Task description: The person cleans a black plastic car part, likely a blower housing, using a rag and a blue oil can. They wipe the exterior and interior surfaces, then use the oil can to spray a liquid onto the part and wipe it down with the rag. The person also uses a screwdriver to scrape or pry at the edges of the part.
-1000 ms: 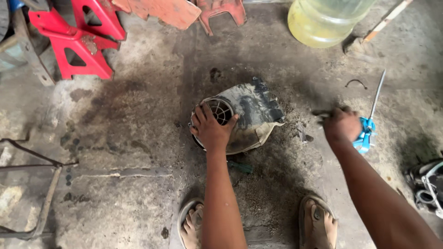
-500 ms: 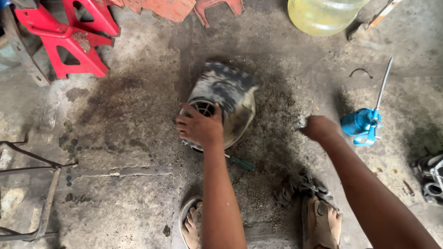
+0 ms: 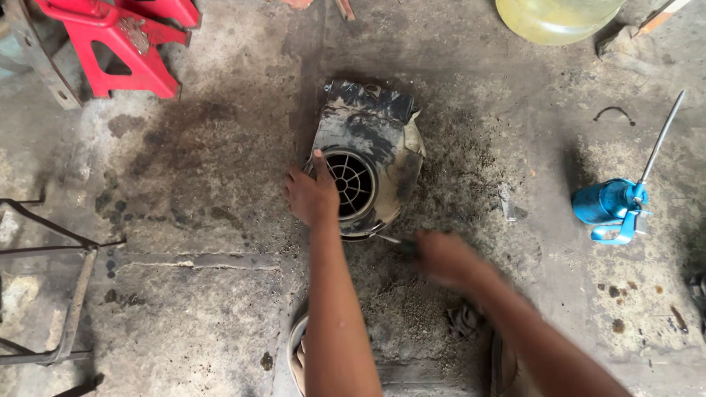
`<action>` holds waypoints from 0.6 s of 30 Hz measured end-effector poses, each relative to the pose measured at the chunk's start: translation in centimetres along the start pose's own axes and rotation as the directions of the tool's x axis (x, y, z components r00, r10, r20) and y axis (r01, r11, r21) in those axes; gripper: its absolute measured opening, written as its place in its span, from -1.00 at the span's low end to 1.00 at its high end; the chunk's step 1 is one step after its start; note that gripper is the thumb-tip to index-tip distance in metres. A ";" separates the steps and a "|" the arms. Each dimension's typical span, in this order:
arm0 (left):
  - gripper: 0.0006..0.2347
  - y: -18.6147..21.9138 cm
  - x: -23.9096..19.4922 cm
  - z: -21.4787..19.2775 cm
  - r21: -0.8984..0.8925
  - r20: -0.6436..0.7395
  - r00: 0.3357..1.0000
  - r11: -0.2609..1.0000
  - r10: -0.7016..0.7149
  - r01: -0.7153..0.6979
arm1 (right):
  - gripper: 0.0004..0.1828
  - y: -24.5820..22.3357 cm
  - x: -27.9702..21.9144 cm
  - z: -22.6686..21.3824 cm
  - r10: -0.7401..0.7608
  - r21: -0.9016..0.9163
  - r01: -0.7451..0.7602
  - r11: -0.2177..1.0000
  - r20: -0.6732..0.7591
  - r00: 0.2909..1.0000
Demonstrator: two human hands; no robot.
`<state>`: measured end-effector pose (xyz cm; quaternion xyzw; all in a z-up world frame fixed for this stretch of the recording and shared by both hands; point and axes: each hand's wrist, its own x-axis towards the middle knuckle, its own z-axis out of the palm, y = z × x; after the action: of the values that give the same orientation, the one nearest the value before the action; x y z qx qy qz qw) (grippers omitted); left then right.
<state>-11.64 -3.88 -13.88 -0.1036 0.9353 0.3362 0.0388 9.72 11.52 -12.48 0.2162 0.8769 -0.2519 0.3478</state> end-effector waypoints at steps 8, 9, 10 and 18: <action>-0.31 1.9 -1.2 -0.8 0.083 -0.018 0.996 0.993 -0.086 0.087 | -0.55 4.1 -1.1 -8.0 -0.112 0.237 0.120 0.964 -0.046 0.993; -0.32 2.0 -1.3 -1.0 0.088 -0.014 0.996 0.992 -0.086 0.087 | -0.55 2.3 -1.1 -7.5 -0.073 0.199 0.091 0.976 -0.093 0.993; -0.32 2.1 -1.5 -1.2 0.082 -0.006 0.995 0.992 -0.099 0.099 | -0.55 0.8 -1.0 -7.1 -0.036 0.162 0.060 0.985 -0.143 0.989; -0.33 2.5 -1.8 -1.6 0.060 0.012 0.992 0.991 -0.122 0.121 | -0.48 0.4 -0.5 -5.3 0.099 0.313 0.056 0.948 -0.457 0.884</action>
<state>-10.46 -2.77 -10.82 -0.1568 0.9364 0.3063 0.0694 7.64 14.87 -8.88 0.3332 0.8800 -0.3261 0.0902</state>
